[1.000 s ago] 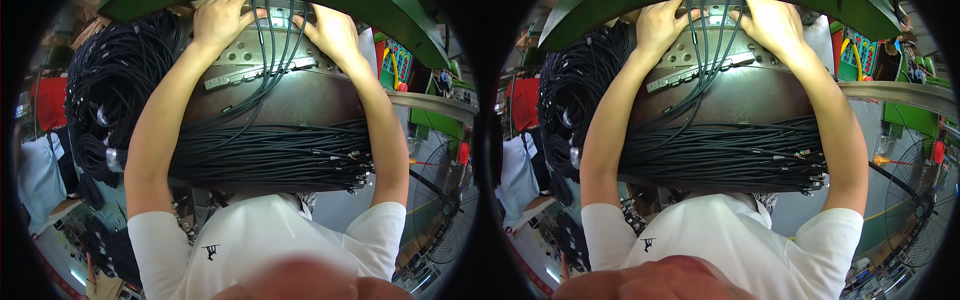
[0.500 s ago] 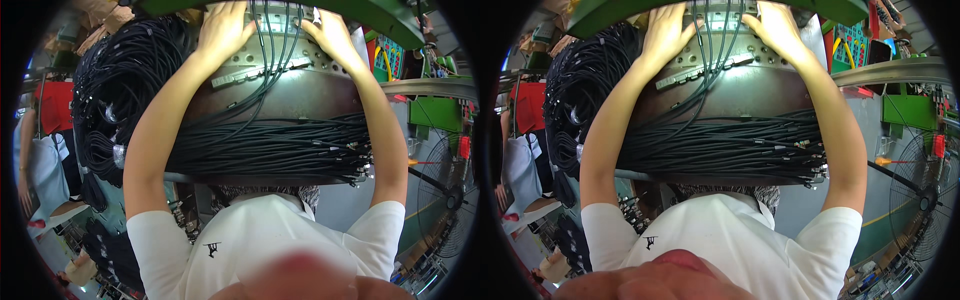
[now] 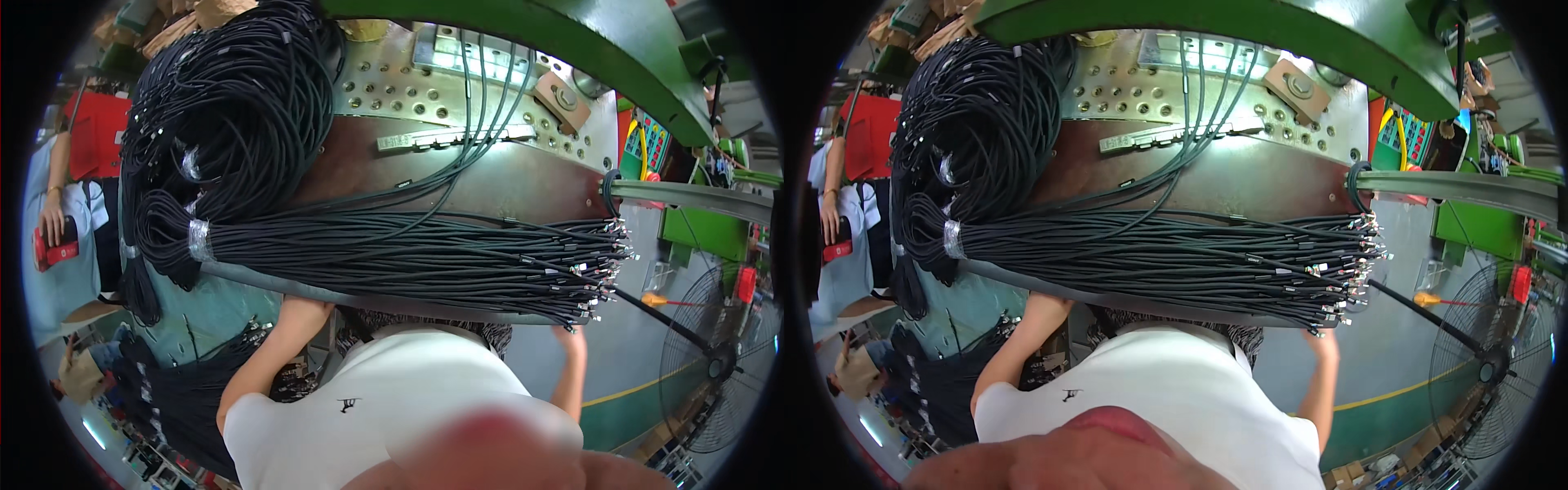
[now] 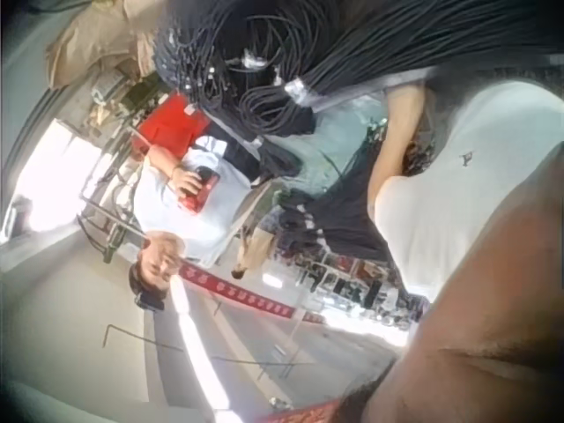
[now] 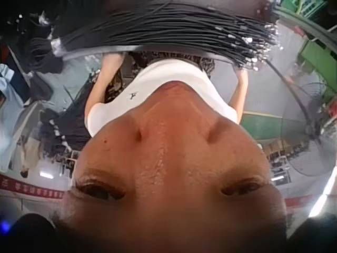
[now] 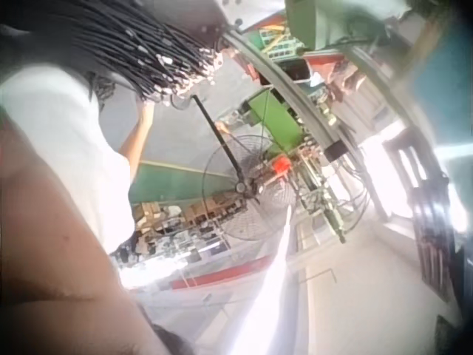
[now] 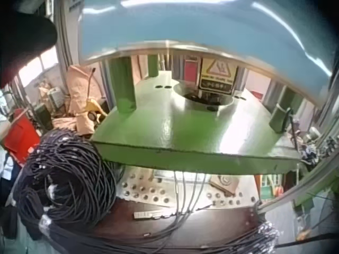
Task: The person organizes bundles of cables by hand, places cable ends into a mold fixture on the worktable, and operates the machine to process the cables.
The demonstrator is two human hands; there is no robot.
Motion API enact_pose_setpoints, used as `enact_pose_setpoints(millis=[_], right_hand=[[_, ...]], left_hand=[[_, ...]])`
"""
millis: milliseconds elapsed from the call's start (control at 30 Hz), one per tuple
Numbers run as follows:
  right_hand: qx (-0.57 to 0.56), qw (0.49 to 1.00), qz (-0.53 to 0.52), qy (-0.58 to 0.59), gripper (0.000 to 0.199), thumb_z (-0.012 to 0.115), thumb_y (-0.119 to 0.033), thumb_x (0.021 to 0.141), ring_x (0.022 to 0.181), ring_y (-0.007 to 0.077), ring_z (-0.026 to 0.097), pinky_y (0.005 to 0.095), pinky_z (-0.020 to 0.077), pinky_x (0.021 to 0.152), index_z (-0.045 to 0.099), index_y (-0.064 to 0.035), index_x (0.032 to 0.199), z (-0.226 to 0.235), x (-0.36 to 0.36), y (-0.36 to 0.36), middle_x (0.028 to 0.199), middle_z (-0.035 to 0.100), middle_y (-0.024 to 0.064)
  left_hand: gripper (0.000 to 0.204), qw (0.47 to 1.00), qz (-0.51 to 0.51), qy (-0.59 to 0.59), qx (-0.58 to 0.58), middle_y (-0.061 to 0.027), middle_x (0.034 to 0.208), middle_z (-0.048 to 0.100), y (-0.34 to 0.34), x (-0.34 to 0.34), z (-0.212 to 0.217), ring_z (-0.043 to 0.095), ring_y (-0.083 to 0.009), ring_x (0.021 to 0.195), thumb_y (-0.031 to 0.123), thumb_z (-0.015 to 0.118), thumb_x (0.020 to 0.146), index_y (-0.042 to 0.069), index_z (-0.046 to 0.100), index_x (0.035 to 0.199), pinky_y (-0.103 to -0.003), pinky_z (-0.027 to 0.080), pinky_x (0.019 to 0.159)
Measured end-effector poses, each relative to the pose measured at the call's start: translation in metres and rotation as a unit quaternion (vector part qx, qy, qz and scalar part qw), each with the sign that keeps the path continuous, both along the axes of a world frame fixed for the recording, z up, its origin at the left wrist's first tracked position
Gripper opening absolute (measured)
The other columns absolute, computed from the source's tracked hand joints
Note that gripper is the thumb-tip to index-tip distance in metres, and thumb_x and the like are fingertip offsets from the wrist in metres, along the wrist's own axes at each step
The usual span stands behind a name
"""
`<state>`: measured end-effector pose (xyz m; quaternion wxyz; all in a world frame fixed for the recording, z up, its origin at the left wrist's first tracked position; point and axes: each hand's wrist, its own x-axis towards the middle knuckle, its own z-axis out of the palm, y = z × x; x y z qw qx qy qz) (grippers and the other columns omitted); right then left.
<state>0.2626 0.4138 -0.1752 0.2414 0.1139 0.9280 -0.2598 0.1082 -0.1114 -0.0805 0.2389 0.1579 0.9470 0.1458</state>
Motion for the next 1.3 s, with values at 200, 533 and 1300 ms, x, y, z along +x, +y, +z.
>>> enact_pose_setpoints(millis=[200,533,1300], right_hand=[[-0.079,0.949,-0.159,0.262,0.043,0.062,-0.002,0.077,0.117,0.0343,0.048,0.0442,0.0361,0.102,0.055,0.0010,0.120,-0.035,-0.006,-0.054,0.122,0.056,0.0199],[-0.039,0.961,-0.143,0.233,0.046,0.059,0.002,0.075,0.116,0.0338,0.049,0.0435,0.0356,0.101,0.053,0.0021,0.120,-0.070,-0.017,0.001,0.120,0.055,0.0200],[0.238,0.817,-0.033,0.525,0.060,0.049,-0.013,0.082,0.128,0.0267,0.041,0.0522,0.0275,0.105,0.033,-0.0133,0.140,0.065,-0.306,0.076,0.134,0.047,0.0089]], left_hand=[[0.028,0.970,0.082,0.218,0.071,-0.0198,0.106,0.062,0.000,-0.005,-0.026,0.058,-0.0385,0.099,0.018,0.055,0.083,0.002,0.064,0.104,-0.046,0.044,0.088],[0.021,0.968,0.104,0.112,0.197,-0.0192,0.089,0.063,-0.004,0.003,-0.015,0.061,-0.0358,0.082,0.018,0.055,0.083,0.003,0.064,0.094,-0.044,0.049,0.073],[0.055,0.973,-0.050,0.220,-0.035,-0.0173,0.127,0.056,0.012,-0.014,-0.027,0.050,-0.0372,0.119,0.042,0.061,0.082,0.003,0.059,0.120,-0.045,0.034,0.104]])
